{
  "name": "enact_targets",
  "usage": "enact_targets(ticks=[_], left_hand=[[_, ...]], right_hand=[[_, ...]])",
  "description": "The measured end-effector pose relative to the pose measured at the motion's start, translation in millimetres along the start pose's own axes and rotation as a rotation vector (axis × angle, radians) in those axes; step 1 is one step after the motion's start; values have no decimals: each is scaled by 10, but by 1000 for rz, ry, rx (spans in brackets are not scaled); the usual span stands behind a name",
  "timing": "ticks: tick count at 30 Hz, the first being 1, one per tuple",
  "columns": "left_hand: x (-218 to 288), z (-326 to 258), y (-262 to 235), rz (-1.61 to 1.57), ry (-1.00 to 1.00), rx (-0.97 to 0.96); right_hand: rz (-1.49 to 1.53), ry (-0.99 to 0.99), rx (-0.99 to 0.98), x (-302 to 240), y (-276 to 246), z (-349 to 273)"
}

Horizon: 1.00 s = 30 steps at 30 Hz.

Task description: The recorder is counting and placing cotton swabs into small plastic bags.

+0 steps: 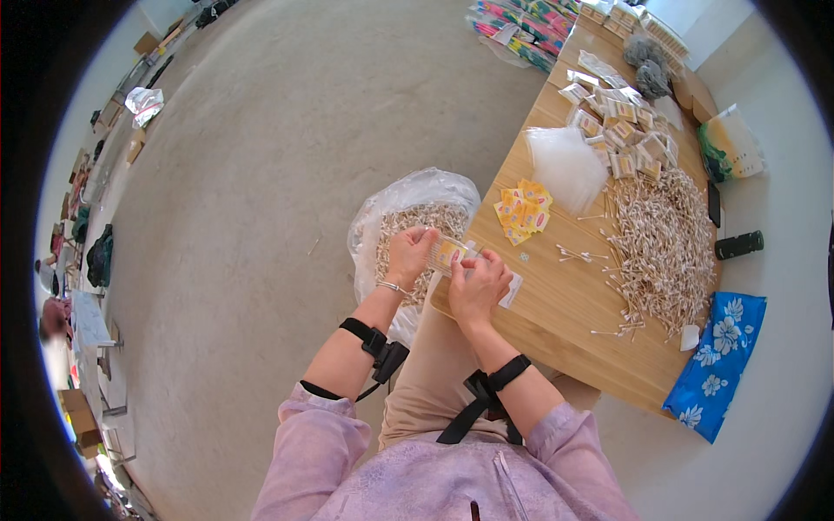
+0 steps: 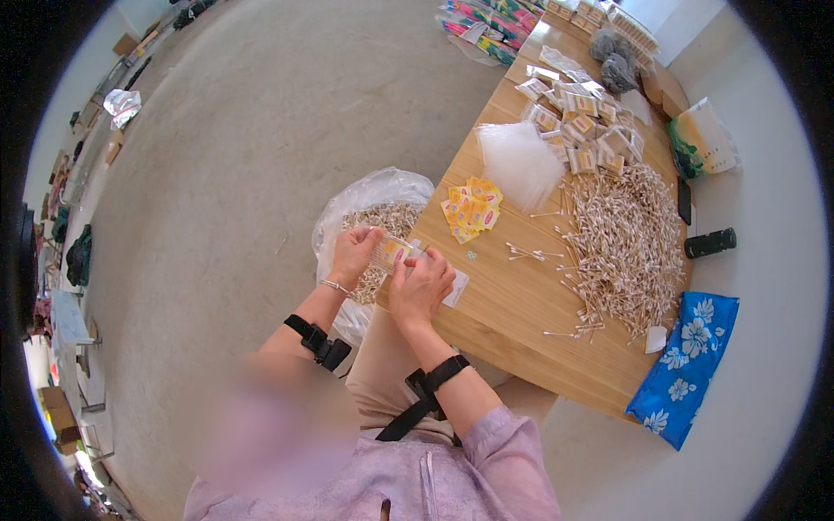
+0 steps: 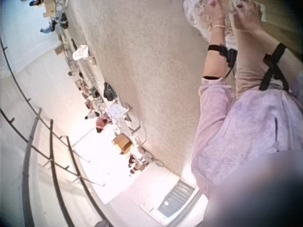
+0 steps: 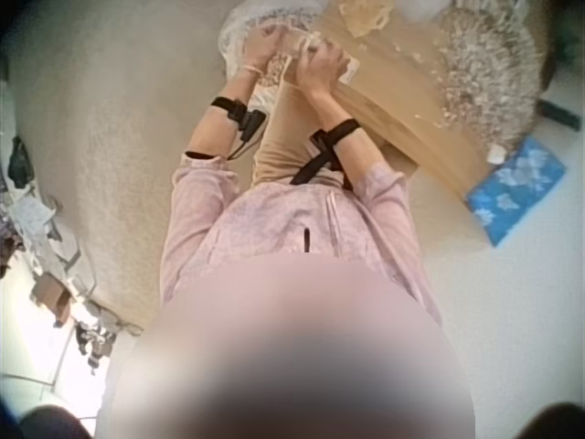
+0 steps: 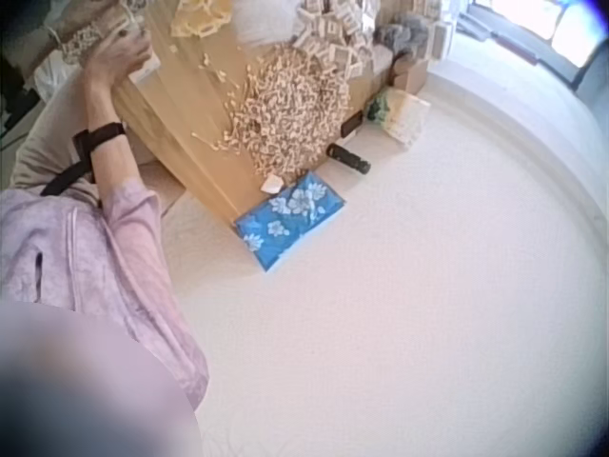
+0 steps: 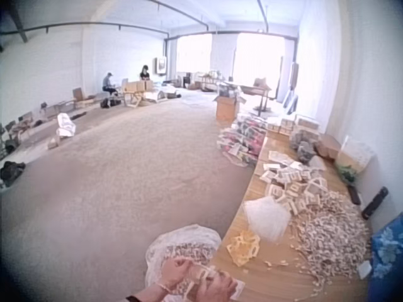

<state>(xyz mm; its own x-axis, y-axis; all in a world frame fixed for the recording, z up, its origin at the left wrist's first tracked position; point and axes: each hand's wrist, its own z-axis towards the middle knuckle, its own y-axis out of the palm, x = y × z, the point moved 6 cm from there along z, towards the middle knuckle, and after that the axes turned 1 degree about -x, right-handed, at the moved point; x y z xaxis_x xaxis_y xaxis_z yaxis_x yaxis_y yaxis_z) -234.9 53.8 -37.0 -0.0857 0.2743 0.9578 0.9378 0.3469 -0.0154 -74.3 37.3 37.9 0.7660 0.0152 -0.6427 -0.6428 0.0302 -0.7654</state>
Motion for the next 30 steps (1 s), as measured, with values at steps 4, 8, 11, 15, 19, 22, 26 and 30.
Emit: enact_targets(ticks=[4, 8, 11, 15, 19, 22, 26, 30], left_hand=[[-2, 7, 19, -31, 4, 1], [-41, 23, -2, 2, -6, -5], [-55, 23, -12, -5, -6, -4], [-3, -7, 15, -43, 3, -2], [27, -16, 22, -35, 9, 10], [41, -28, 19, -41, 17, 10], [64, -33, 22, -59, 29, 30], [116, -69, 28, -57, 36, 35]], right_hand=[[22, 113, -14, 70, 35, 79], [27, 196, 8, 93, 28, 88], [4, 208, -6, 42, 58, 51], [-17, 212, 0, 10, 89, 63], [-14, 244, 46, 86, 135, 78], [11, 263, 74, 112, 152, 52], [-35, 248, 36, 43, 171, 48], [-53, 242, -4, 23, 115, 56]])
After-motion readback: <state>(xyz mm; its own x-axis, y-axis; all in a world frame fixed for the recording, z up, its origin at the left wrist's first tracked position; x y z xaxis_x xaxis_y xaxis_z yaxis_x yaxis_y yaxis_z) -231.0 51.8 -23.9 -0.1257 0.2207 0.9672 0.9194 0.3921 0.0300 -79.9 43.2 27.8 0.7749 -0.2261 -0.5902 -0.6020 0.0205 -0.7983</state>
